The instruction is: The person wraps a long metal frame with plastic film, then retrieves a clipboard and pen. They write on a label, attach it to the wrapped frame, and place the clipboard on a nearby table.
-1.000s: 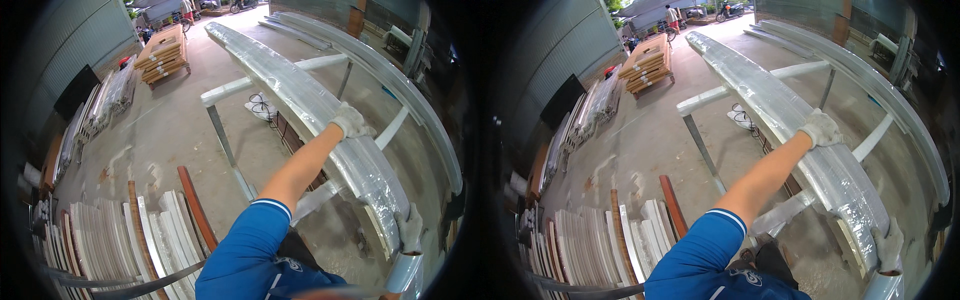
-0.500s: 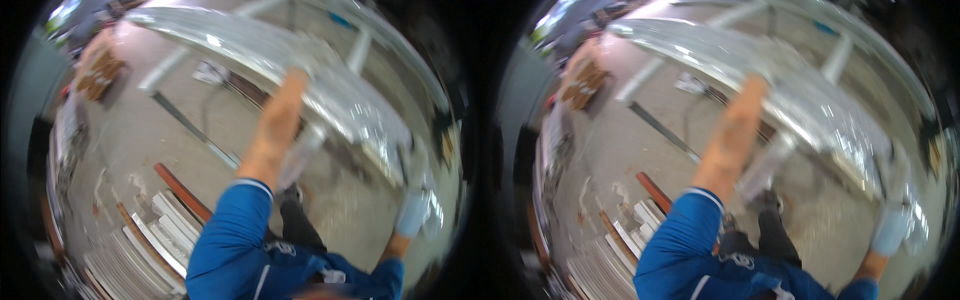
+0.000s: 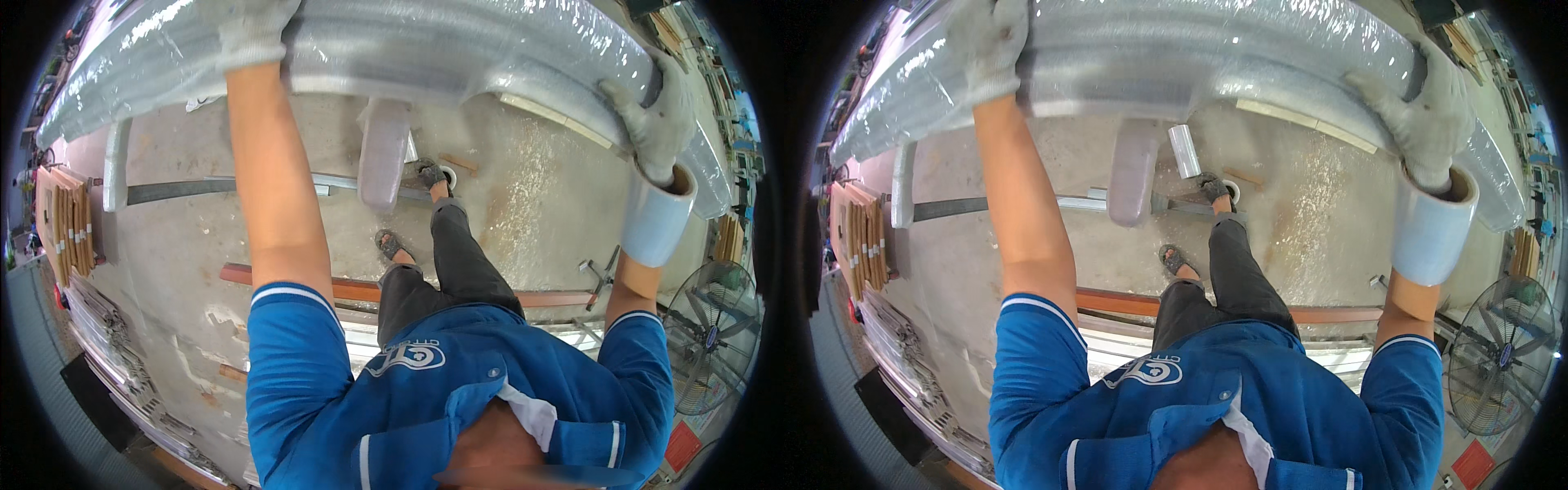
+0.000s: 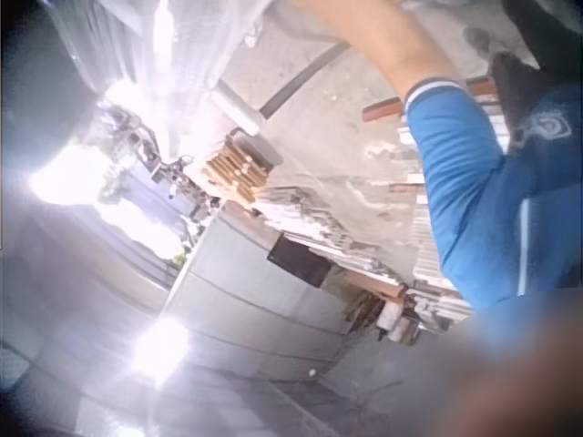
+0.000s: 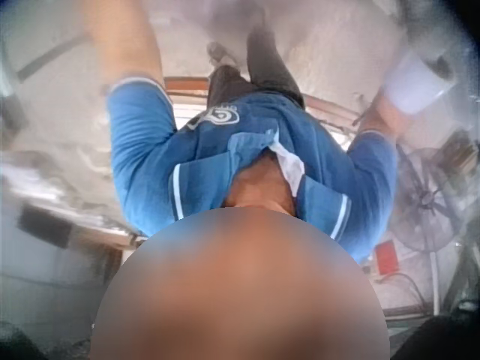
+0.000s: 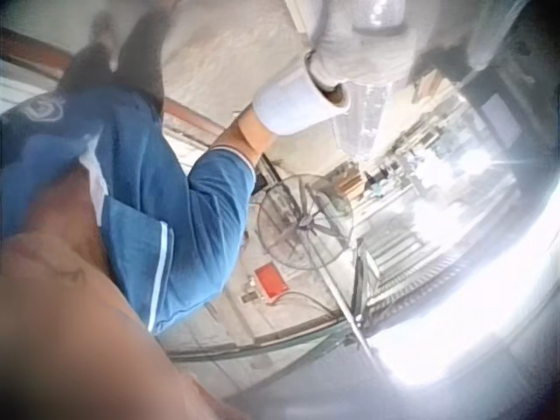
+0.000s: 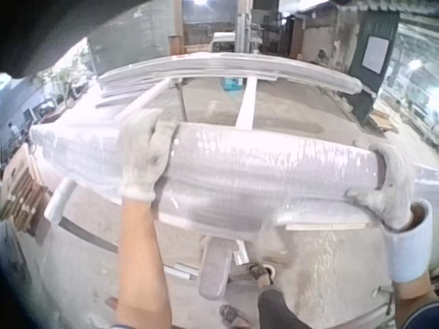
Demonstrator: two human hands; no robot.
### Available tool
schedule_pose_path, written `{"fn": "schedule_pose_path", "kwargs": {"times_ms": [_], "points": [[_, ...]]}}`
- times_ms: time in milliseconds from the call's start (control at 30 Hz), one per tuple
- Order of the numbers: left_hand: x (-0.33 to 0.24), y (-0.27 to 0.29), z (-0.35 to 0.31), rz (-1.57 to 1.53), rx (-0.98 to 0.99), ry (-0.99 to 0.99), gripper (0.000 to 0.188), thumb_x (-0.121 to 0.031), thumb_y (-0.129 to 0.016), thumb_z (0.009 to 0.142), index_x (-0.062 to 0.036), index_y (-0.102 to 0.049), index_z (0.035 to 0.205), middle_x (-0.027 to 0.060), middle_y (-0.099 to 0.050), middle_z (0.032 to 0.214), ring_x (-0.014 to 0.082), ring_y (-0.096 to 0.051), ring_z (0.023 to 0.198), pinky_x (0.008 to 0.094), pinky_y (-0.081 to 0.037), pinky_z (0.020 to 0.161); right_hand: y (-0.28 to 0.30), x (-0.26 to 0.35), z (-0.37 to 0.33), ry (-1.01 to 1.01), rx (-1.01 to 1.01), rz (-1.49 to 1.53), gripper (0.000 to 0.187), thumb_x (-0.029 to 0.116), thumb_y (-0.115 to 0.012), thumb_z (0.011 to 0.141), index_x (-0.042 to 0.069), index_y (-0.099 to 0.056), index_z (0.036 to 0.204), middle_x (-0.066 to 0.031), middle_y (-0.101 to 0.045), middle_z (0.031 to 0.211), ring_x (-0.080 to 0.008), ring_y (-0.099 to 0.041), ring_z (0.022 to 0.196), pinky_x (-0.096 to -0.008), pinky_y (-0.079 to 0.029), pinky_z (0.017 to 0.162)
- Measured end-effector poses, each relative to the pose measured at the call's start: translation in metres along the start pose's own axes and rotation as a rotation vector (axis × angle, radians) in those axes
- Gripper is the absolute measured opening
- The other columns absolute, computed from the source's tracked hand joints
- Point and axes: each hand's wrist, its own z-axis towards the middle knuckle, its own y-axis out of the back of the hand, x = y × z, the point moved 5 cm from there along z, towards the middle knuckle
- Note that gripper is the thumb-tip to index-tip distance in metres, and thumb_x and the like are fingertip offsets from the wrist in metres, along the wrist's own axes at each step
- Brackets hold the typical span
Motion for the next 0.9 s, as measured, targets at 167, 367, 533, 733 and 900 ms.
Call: {"fn": "schedule_pose_path", "kwargs": {"times_ms": [167,367,533,733,900], "points": [[-0.006,0.03,-0.026,-0.028,-0.124,-0.086,0.028,-0.031,-0.06,0.092,-0.0084,-0.075,0.095,0.0087,-0.073,0.092,0.0282,-0.066,0.089,0.0372,-0.048,0.085,0.02,0.012,-0.025,0.051,-0.141,0.004,0.082,0.068,-0.084,0.057,0.005,-0.066,0.106,-0.0095,-0.07,0.096,-0.0267,-0.068,0.084,-0.0353,-0.054,0.074],[-0.032,0.067,-0.081,-0.036,-0.263,-0.146,0.033,-0.032,-0.052,0.097,-0.0064,-0.071,0.089,0.0066,-0.071,0.09,0.0246,-0.061,0.083,0.0372,-0.046,0.08,0.033,0.054,-0.064,0.063,-0.081,-0.127,0.08,0.075,-0.076,0.062,0.009,-0.069,0.105,-0.0062,-0.07,0.106,-0.0252,-0.066,0.097,-0.0373,-0.051,0.084],[-0.037,0.07,-0.096,0.085,-0.254,-0.182,0.04,-0.037,-0.044,0.101,-0.0071,-0.069,0.093,0.006,-0.07,0.089,0.0243,-0.061,0.085,0.036,-0.044,0.082,0.032,0.056,-0.08,-0.036,-0.017,-0.122,0.079,0.064,-0.083,0.06,0.008,-0.069,0.114,-0.0083,-0.07,0.112,-0.0274,-0.066,0.103,-0.0399,-0.052,0.092],[-0.039,0.073,-0.096,0.05,-0.309,-0.159,0.043,-0.04,-0.043,0.102,-0.008,-0.07,0.09,0.0065,-0.07,0.089,0.0249,-0.061,0.089,0.0398,-0.043,0.087,0.034,0.051,-0.089,-0.007,-0.158,-0.086,0.077,0.062,-0.085,0.056,0.014,-0.069,0.114,-0.0054,-0.068,0.115,-0.0264,-0.065,0.104,-0.0394,-0.052,0.091],[-0.043,0.072,-0.098,0.083,-0.286,-0.096,0.047,-0.042,-0.04,0.102,-0.0079,-0.07,0.09,0.0063,-0.07,0.09,0.0262,-0.061,0.089,0.0404,-0.042,0.089,0.038,0.053,-0.093,0.001,-0.232,-0.061,0.076,0.064,-0.084,0.057,0.015,-0.069,0.114,-0.0043,-0.068,0.115,-0.0243,-0.064,0.105,-0.0379,-0.05,0.093]]}}
